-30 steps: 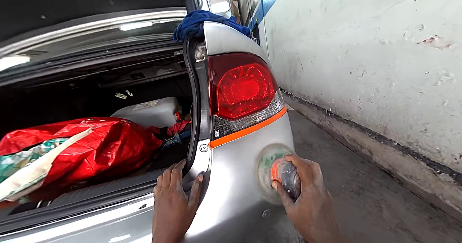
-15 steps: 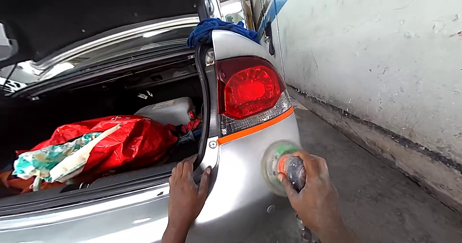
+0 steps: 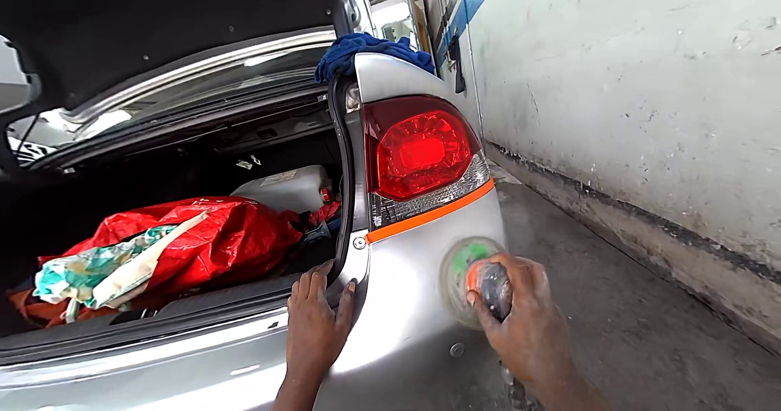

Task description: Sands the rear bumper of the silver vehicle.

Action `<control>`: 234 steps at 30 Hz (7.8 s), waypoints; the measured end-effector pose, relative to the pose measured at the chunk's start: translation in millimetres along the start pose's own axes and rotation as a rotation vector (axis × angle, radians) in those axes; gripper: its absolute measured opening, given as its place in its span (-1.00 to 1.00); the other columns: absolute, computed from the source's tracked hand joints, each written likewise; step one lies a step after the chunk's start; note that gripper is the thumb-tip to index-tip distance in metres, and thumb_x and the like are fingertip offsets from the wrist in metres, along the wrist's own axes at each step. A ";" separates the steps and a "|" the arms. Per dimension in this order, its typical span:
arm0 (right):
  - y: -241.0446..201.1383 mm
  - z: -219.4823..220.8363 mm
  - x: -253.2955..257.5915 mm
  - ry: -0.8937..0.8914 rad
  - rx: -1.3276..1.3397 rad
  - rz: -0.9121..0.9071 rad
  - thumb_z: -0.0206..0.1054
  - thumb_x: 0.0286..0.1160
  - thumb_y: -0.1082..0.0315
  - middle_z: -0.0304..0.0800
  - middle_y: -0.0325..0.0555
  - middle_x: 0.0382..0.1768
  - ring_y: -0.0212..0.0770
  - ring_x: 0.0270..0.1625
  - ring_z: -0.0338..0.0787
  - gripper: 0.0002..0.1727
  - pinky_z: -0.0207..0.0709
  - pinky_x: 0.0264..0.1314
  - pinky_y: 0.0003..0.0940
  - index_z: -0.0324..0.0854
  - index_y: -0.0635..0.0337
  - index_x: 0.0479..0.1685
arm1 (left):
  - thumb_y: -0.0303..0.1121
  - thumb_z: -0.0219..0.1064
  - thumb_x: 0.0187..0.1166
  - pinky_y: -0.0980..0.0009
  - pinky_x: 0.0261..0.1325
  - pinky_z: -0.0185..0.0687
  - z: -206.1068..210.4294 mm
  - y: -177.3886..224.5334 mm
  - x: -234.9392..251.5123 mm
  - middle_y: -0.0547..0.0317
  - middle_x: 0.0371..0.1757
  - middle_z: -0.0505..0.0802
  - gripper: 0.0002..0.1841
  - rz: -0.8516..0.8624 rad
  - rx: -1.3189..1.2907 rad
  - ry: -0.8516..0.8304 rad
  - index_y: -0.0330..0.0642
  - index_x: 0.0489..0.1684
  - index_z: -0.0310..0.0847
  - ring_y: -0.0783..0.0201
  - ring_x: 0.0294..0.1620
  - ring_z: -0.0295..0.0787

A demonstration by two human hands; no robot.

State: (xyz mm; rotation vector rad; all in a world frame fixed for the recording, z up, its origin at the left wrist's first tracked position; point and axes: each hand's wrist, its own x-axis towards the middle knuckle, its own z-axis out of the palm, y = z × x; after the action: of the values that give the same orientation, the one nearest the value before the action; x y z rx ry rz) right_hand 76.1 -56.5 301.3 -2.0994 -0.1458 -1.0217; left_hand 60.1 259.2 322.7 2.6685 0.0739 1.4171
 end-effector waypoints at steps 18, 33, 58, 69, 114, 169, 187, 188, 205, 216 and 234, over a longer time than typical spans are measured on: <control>-20.6 7.1 -7.7 -0.013 -0.004 0.009 0.68 0.00 -0.01 0.63 0.20 0.29 -0.02 -0.25 0.87 -0.24 0.79 -0.37 -0.10 0.66 -0.05 0.38 | 0.30 0.01 0.51 -0.10 0.34 0.51 -0.8 -2.0 -0.5 -0.02 0.27 0.79 -0.24 0.004 -0.013 -0.014 -0.17 0.35 0.68 -0.05 0.32 0.67; 27.7 -18.8 34.2 0.010 -0.004 0.302 0.77 0.11 0.09 0.58 0.30 0.26 0.25 0.04 0.77 -0.12 0.69 -0.06 0.21 0.47 -0.01 0.55 | 0.29 0.03 0.48 -0.14 0.31 0.50 0.6 2.0 0.9 -0.09 0.30 0.77 -0.21 0.000 0.005 -0.013 -0.24 0.37 0.65 -0.12 0.31 0.67; 57.3 6.0 -12.3 0.221 0.184 0.228 0.53 0.13 -0.16 0.61 0.25 0.24 0.12 0.15 0.72 -0.13 0.66 0.10 0.09 0.50 0.19 0.46 | 0.34 0.04 0.45 -0.13 0.32 0.51 -0.2 3.2 2.4 -0.08 0.31 0.77 -0.18 -0.014 0.027 -0.018 -0.24 0.35 0.66 -0.10 0.31 0.67; 51.9 34.1 -44.3 0.439 0.291 0.125 0.54 0.25 -0.15 0.63 0.23 0.23 -0.13 0.27 0.67 -0.12 0.58 0.36 -0.30 0.45 0.38 0.41 | 0.36 0.01 0.46 -0.11 0.33 0.50 0.3 3.2 2.3 -0.06 0.30 0.77 -0.17 -0.004 0.042 -0.015 -0.21 0.37 0.65 -0.09 0.32 0.67; 72.6 33.1 -32.7 0.476 0.364 0.406 0.55 0.21 -0.10 0.58 0.30 0.30 -0.12 0.23 0.70 -0.04 0.61 0.27 -0.24 0.33 0.39 0.53 | 0.34 0.00 0.48 -0.10 0.25 0.53 0.6 4.5 1.4 -0.07 0.24 0.79 -0.19 0.004 0.039 0.009 -0.20 0.33 0.68 -0.07 0.27 0.69; 20.2 42.3 -60.7 0.511 0.311 0.200 0.58 0.27 -0.11 0.59 0.23 0.27 -0.20 0.36 0.62 -0.15 0.50 0.43 -0.43 0.45 0.35 0.40 | 0.33 -0.01 0.50 -0.10 0.39 0.48 -0.7 6.7 0.9 -0.05 0.28 0.77 -0.20 -0.027 0.066 -0.027 -0.20 0.36 0.66 -0.07 0.32 0.67; 35.9 39.0 -59.5 0.511 0.286 0.300 0.56 0.26 -0.09 0.57 0.30 0.27 -0.16 0.27 0.66 -0.08 0.54 0.36 -0.37 0.36 0.45 0.47 | 0.31 -0.01 0.50 -0.10 0.30 0.50 -0.5 3.7 -1.4 -0.04 0.34 0.75 -0.21 -0.016 0.048 -0.028 -0.16 0.43 0.62 -0.05 0.34 0.65; 33.5 38.6 -59.9 0.508 0.284 0.299 0.56 0.26 -0.10 0.57 0.31 0.27 -0.16 0.27 0.66 -0.08 0.54 0.35 -0.38 0.36 0.45 0.46 | 0.30 0.00 0.50 -0.10 0.32 0.49 -0.4 3.4 -1.3 -0.03 0.34 0.75 -0.22 -0.014 0.047 -0.029 -0.16 0.43 0.62 -0.05 0.35 0.65; 11.2 39.5 -69.2 0.423 0.316 0.233 0.57 0.24 -0.13 0.60 0.25 0.28 -0.17 0.32 0.65 -0.12 0.55 0.38 -0.39 0.46 0.39 0.42 | 0.31 -0.02 0.52 -0.14 0.32 0.49 -0.7 0.6 -0.6 -0.05 0.32 0.76 -0.20 0.000 0.031 -0.035 -0.18 0.43 0.62 -0.10 0.33 0.65; 43.6 28.8 -45.6 0.394 0.373 0.387 0.54 0.21 -0.13 0.57 0.30 0.31 -0.08 0.26 0.69 -0.03 0.61 0.29 -0.18 0.33 0.36 0.54 | 0.33 -0.01 0.50 -0.09 0.33 0.49 1.3 2.9 0.5 -0.03 0.32 0.76 -0.20 -0.016 0.050 -0.020 -0.16 0.41 0.64 -0.07 0.32 0.66; 53.1 33.2 -37.9 0.496 0.462 0.376 0.57 0.23 -0.06 0.56 0.23 0.28 -0.36 0.22 0.66 -0.04 0.56 0.27 -0.51 0.28 0.45 0.52 | 0.35 -0.01 0.49 -0.12 0.37 0.50 -1.1 4.7 2.4 -0.07 0.29 0.77 -0.19 -0.013 0.058 -0.029 -0.21 0.37 0.65 -0.09 0.34 0.67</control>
State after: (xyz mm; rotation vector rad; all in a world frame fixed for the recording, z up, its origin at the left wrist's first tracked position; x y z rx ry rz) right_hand 92.9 -61.8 230.3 -1.3485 0.2336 -1.1140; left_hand 60.5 254.9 326.0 2.7288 0.1317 1.3937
